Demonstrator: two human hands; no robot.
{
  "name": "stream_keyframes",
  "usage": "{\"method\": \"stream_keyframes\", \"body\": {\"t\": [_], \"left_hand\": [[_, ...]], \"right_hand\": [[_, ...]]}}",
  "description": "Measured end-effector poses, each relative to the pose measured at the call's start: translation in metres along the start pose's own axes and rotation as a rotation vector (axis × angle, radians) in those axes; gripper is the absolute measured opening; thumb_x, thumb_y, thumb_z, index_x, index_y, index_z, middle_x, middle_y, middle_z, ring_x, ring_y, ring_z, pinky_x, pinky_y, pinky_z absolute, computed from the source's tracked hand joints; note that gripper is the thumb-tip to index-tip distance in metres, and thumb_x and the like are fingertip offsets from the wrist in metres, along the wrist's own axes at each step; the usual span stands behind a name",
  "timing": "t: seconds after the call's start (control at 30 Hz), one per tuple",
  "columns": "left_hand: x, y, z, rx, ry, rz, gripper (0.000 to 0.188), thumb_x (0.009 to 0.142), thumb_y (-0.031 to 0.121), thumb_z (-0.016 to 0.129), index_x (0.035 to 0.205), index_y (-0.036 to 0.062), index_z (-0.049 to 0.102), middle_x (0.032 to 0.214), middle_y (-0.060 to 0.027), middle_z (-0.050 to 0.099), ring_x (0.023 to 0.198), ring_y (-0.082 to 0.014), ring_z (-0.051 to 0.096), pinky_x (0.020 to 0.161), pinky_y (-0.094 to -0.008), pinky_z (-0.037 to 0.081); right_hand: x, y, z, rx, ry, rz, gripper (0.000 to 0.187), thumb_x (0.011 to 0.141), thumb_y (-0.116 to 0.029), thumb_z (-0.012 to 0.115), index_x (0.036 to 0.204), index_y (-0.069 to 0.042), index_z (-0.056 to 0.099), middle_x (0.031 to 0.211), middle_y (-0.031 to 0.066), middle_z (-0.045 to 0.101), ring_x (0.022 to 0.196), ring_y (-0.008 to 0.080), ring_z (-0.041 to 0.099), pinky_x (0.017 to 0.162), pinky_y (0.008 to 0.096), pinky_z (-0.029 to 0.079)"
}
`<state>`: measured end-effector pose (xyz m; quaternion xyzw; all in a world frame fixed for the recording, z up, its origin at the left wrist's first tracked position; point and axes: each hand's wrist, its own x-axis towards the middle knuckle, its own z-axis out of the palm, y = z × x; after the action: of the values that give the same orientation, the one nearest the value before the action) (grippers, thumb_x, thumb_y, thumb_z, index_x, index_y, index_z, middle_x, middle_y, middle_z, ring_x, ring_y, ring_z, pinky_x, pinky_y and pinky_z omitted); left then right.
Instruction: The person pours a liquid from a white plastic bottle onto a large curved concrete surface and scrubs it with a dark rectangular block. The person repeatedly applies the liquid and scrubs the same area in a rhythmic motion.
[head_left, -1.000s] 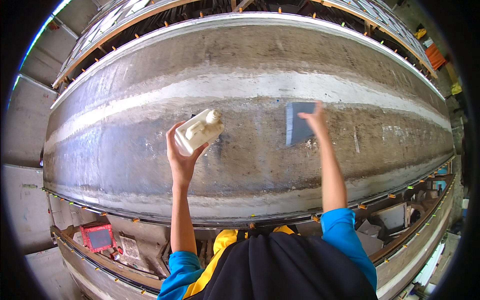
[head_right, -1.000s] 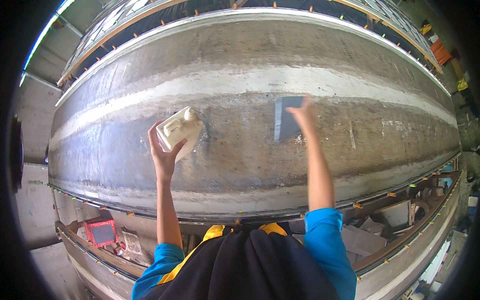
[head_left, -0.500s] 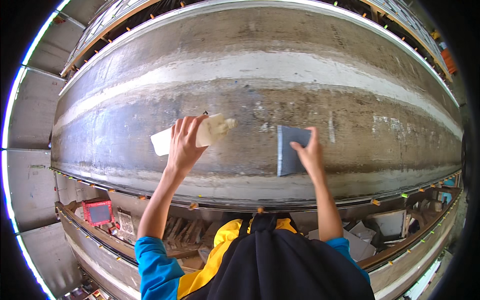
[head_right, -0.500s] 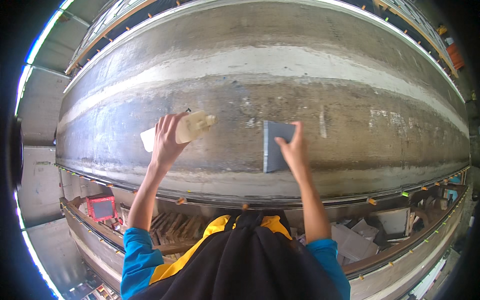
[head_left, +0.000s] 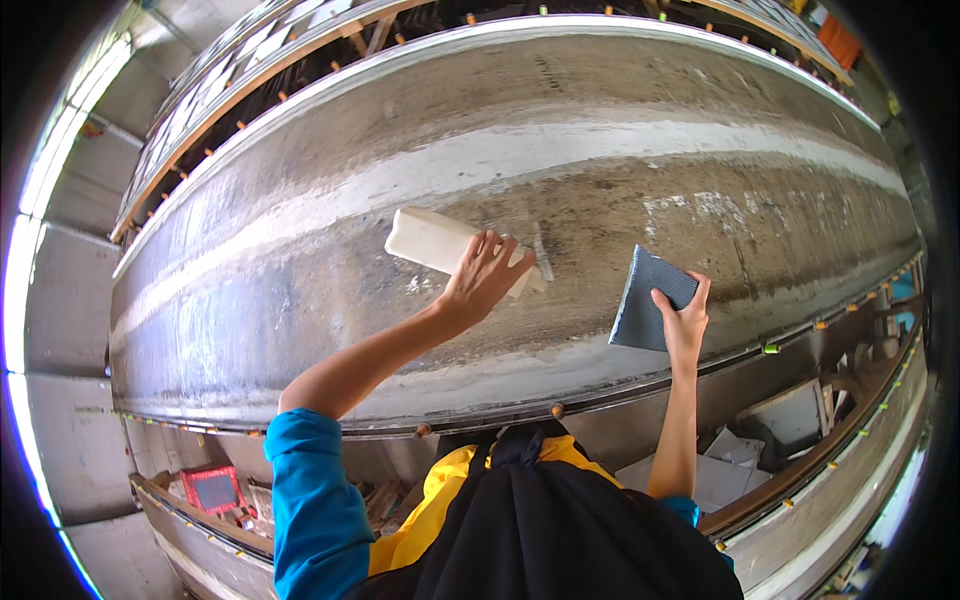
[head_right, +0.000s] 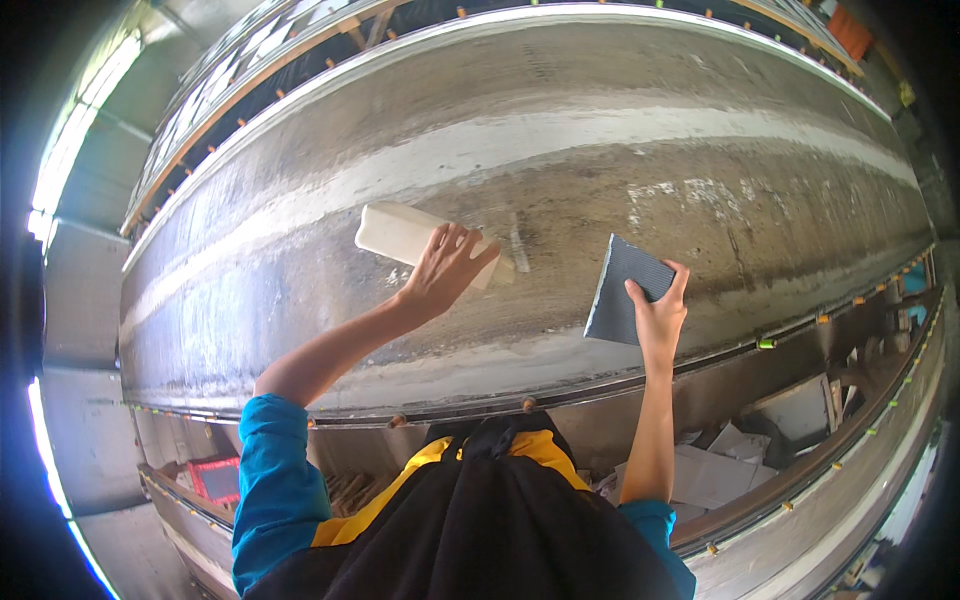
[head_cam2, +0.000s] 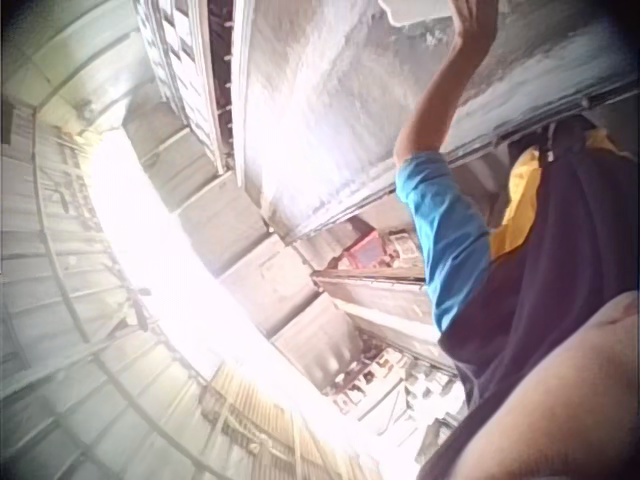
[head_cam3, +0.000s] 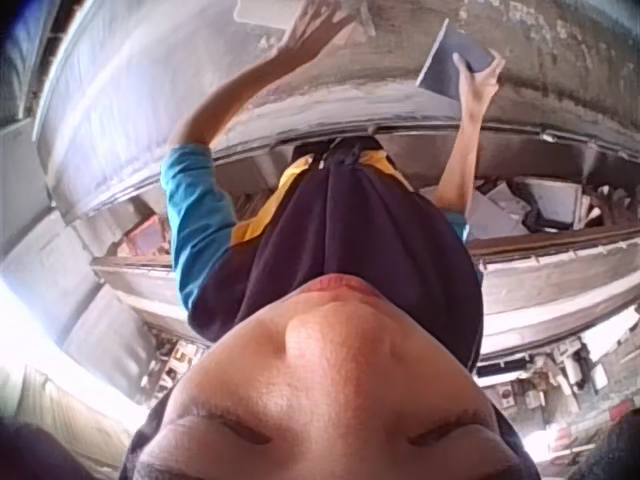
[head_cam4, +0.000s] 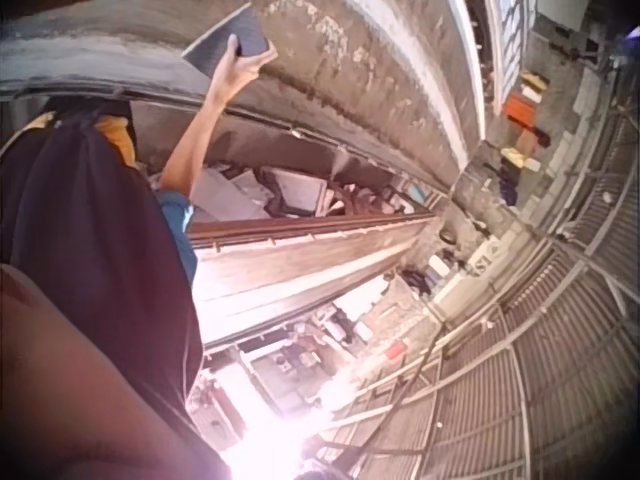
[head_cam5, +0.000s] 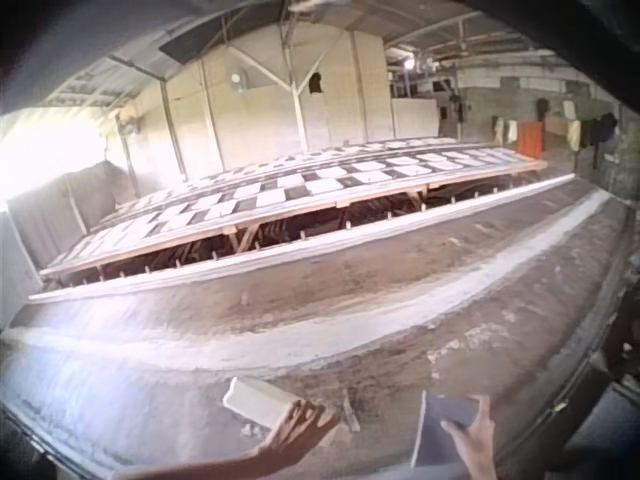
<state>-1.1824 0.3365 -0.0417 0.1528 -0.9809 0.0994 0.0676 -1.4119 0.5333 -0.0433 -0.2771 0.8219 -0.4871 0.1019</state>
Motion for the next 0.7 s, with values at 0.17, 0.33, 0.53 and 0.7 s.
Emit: {"method": "stream_keyframes", "body": {"t": [0.17,0.33,0.53,0.7], "left_hand": [[0.04,-0.005,0.019,0.022,0.003,-0.011,0.06,0.066,0.006,0.07,0.121,0.0152,0.049,0.11,-0.0098,0.048,0.105,-0.028,0.046,0.095,-0.0427,0.037],[0.045,-0.046,0.034,0.167,0.037,-0.168,0.056,0.071,0.004,0.063,0.123,0.0148,0.048,0.11,-0.011,0.05,0.102,-0.0266,0.047,0.089,-0.0417,0.038],[0.001,-0.107,0.026,0.192,0.129,-0.365,0.049,0.065,0.0,0.064,0.11,0.0121,0.051,0.097,-0.0112,0.051,0.091,-0.0259,0.049,0.082,-0.0398,0.037],[-0.058,-0.144,0.013,0.094,0.047,-0.572,0.061,0.063,0.014,0.076,0.116,0.0129,0.046,0.102,-0.0114,0.052,0.096,-0.0271,0.049,0.083,-0.0419,0.037]], "right_hand": [[-0.007,0.027,-0.025,0.076,0.064,0.04,0.047,0.074,-0.011,0.071,0.11,-0.009,0.042,0.09,0.0145,0.064,0.078,0.0262,0.065,0.07,0.0337,0.049],[-0.009,0.022,-0.017,0.066,0.036,0.042,0.046,0.074,-0.01,0.071,0.11,-0.009,0.042,0.092,0.0145,0.064,0.081,0.026,0.064,0.072,0.0332,0.048],[-0.006,-0.01,0.022,-0.094,-0.067,-0.108,0.049,0.077,-0.01,0.068,0.116,-0.011,0.038,0.093,0.0194,0.063,0.083,0.0367,0.063,0.071,0.0411,0.048],[-0.005,-0.062,0.083,-0.506,-0.24,-0.116,0.047,0.082,-0.015,0.061,0.121,-0.012,0.036,0.081,0.0208,0.064,0.077,0.0381,0.064,0.066,0.0445,0.049]]}}
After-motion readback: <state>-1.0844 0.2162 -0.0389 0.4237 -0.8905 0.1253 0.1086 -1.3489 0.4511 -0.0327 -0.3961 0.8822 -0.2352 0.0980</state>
